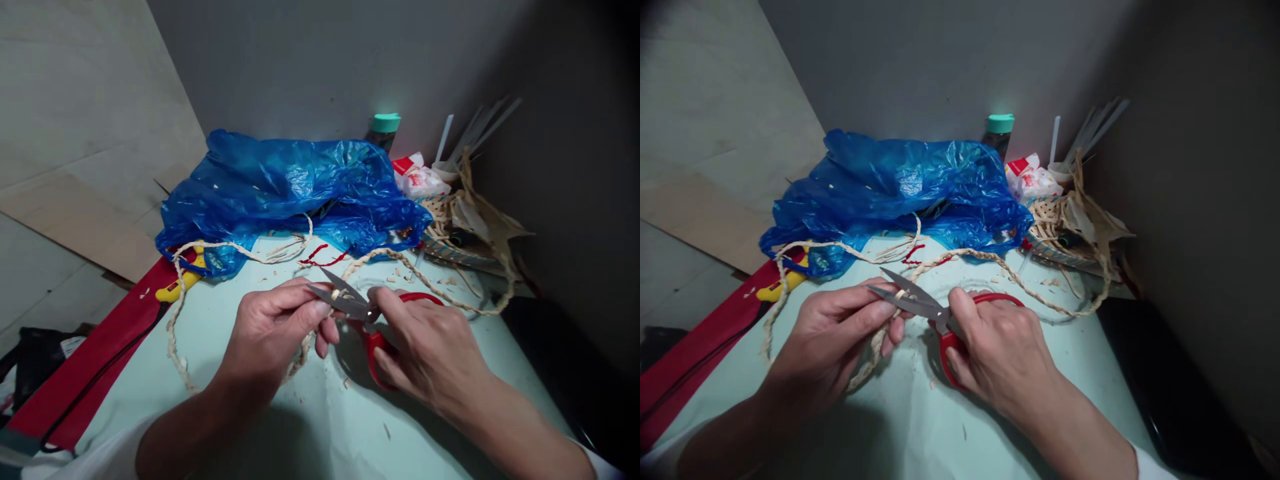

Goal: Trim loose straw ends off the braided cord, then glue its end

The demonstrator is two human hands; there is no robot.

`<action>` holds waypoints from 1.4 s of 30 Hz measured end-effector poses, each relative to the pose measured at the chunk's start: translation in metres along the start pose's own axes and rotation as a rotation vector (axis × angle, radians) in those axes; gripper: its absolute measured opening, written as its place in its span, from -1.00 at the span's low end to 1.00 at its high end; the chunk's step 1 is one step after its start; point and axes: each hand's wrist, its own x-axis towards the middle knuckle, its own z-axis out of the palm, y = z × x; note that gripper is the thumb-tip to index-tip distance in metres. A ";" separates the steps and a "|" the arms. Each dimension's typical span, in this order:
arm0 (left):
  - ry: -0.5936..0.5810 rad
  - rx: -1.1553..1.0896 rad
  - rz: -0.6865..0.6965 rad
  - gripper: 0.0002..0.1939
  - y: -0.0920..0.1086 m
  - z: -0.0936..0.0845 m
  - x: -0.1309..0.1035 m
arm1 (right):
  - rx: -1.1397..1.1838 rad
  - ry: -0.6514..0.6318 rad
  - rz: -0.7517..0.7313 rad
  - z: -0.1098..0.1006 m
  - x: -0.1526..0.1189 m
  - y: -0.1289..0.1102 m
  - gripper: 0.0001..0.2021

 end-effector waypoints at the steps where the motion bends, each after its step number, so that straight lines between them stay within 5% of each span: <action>1: 0.008 0.008 -0.002 -0.75 0.000 0.000 0.000 | -0.012 0.012 -0.008 -0.001 0.000 0.001 -0.91; 11: 0.045 0.102 0.000 -0.70 0.002 0.004 -0.004 | -0.087 0.054 -0.006 0.003 0.000 0.003 -0.93; 17: 0.065 0.032 -0.025 -0.87 -0.003 0.004 -0.001 | -0.059 0.013 0.025 0.010 -0.002 0.004 -0.84; 21: 0.040 -0.093 -0.097 -0.87 -0.003 0.002 0.002 | 0.359 -0.075 0.238 0.010 0.000 0.000 -0.87; 26: -0.034 -0.171 -0.152 -0.90 -0.005 0.001 0.004 | 1.008 -0.030 0.652 -0.002 0.010 -0.006 -0.86; 30: -0.065 -0.164 -0.153 -0.88 -0.006 0.003 0.003 | 1.420 -0.104 0.745 -0.010 0.015 -0.009 -0.77; 42: -0.005 0.022 -0.043 -0.93 -0.007 0.017 -0.001 | 1.403 -0.123 0.670 -0.009 0.013 -0.019 -0.84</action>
